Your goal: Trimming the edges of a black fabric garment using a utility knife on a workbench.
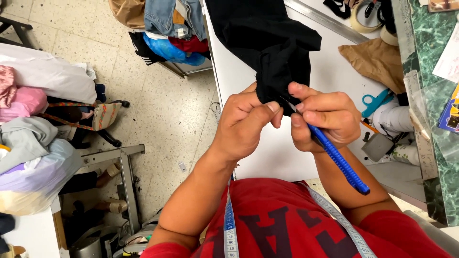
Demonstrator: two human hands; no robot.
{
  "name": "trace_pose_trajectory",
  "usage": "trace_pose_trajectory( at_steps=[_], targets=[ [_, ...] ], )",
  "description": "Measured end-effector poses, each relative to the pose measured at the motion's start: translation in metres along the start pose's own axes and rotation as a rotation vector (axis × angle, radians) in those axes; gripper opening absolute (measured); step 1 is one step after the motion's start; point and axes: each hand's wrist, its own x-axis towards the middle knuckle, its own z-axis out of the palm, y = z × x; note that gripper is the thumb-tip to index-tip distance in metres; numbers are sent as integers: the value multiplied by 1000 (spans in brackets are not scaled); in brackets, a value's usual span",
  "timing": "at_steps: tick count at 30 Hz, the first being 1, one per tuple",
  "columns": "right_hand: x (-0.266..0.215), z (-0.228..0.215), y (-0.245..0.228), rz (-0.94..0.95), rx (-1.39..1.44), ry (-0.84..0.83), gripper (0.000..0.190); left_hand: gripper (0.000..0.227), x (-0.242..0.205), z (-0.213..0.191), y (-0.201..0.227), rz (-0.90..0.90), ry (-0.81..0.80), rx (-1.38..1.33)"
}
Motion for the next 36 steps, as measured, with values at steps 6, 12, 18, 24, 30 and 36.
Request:
trace_pose_trajectory(
  at_steps=[6, 12, 18, 24, 30, 36],
  targets=[
    [-24, -18, 8, 16, 102, -11, 20, 28, -7, -4, -25, -62, -28, -168],
    [-8, -17, -9, -15, 180, 29, 18, 29, -15, -12, -49, -47, -144, -411],
    [-9, -11, -11, -12, 114, 15, 18, 28, -14, -12, -32, 4, -155, -348],
    [4, 2, -16, -63, 9, -18, 15, 29, -16, -23, -28, 38, -182, -192],
    [-6, -4, -20, 101, 208, -7, 7, 31, -23, -28, -55, 51, -170, -296],
    [11, 7, -16, 465, 276, 55, 16, 32, -14, -30, -66, -34, 2, -279]
  ],
)
